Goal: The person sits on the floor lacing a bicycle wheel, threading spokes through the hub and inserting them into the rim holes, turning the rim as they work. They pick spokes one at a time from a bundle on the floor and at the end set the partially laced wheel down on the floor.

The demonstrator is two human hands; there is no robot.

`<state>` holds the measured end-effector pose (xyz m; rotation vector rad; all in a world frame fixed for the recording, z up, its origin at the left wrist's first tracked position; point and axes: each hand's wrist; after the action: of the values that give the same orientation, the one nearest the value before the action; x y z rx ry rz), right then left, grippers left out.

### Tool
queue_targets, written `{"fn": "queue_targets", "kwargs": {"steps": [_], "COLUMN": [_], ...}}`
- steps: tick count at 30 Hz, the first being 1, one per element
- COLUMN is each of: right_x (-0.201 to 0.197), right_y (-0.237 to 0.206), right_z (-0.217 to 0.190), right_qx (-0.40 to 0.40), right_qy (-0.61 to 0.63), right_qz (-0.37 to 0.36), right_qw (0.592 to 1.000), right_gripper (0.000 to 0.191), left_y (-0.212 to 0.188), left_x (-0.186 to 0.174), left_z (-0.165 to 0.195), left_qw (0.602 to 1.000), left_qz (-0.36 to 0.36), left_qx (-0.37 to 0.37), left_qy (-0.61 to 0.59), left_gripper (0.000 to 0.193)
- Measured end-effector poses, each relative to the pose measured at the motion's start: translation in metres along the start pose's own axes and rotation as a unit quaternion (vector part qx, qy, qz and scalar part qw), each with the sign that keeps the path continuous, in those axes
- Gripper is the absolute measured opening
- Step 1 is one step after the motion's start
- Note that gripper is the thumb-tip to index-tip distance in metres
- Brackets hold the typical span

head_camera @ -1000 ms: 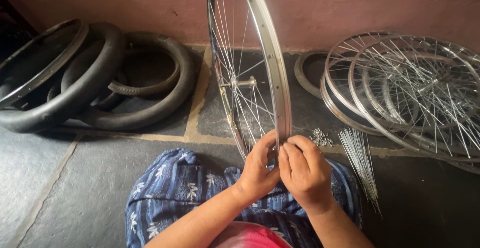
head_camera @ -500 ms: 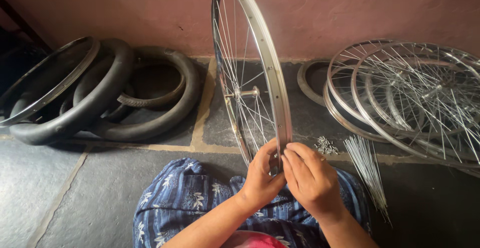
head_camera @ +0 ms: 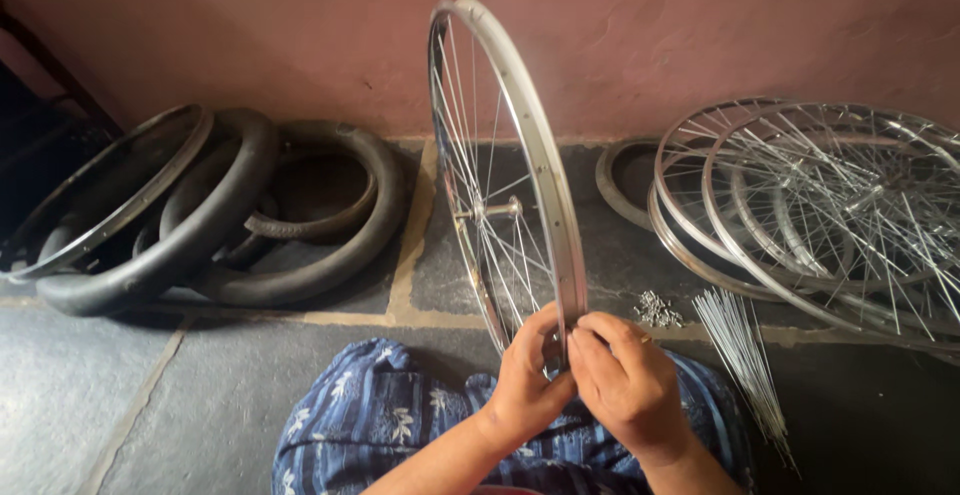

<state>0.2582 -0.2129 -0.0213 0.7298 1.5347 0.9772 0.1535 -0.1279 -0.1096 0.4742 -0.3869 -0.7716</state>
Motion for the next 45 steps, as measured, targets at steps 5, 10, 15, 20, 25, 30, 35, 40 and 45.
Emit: {"fn": "queue_targets", "kwargs": {"steps": [5, 10, 15, 20, 25, 30, 35, 40, 45], "right_x": [0.000, 0.007, 0.010, 0.005, 0.000, 0.001, -0.003, 0.002, -0.002], "right_y": [-0.007, -0.013, -0.013, -0.009, -0.005, 0.000, 0.001, -0.002, -0.003], "right_z": [0.005, 0.003, 0.003, -0.002, -0.003, -0.004, -0.001, -0.001, 0.000], "right_qx": [-0.005, -0.007, -0.011, -0.019, -0.012, -0.003, -0.033, -0.027, -0.033], "right_qy": [0.003, 0.009, 0.025, 0.009, 0.027, 0.044, 0.048, 0.027, 0.059], "right_qz": [-0.032, -0.015, -0.010, -0.004, -0.021, -0.009, -0.021, -0.006, -0.030], "right_qw": [0.999, 1.000, 1.000, 1.000, 0.999, 0.999, 0.998, 0.999, 0.997], "right_gripper": [0.021, 0.019, 0.022, 0.020, 0.022, 0.020, 0.022, 0.019, 0.023], "left_y": [-0.002, -0.008, -0.008, -0.013, -0.018, -0.015, -0.014, -0.014, -0.012], "left_x": [-0.004, -0.010, -0.015, -0.017, -0.022, -0.020, -0.018, -0.017, -0.020], "left_z": [-0.007, -0.011, -0.018, -0.022, -0.018, -0.012, -0.007, -0.005, 0.000], "left_qw": [1.000, 0.999, 0.997, 0.997, 0.999, 0.999, 1.000, 0.998, 0.999], "left_qz": [-0.003, -0.007, -0.021, 0.009, 0.006, -0.002, -0.011, -0.016, -0.014], "left_qx": [-0.018, -0.032, -0.037, -0.056, -0.040, -0.031, -0.014, -0.033, -0.024], "left_qy": [-0.017, -0.026, -0.064, -0.060, -0.015, -0.019, -0.023, -0.045, -0.024], "left_gripper": [0.066, 0.068, 0.066, 0.067, 0.068, 0.068, 0.067, 0.067, 0.065]}}
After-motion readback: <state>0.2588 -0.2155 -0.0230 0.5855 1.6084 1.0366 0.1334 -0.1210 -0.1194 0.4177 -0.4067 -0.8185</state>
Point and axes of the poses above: each hand's wrist, its own y-axis towards the middle knuckle, its own x-axis out of the palm, z = x × y, and after that the axes turned 5 degrees about -y, right-handed
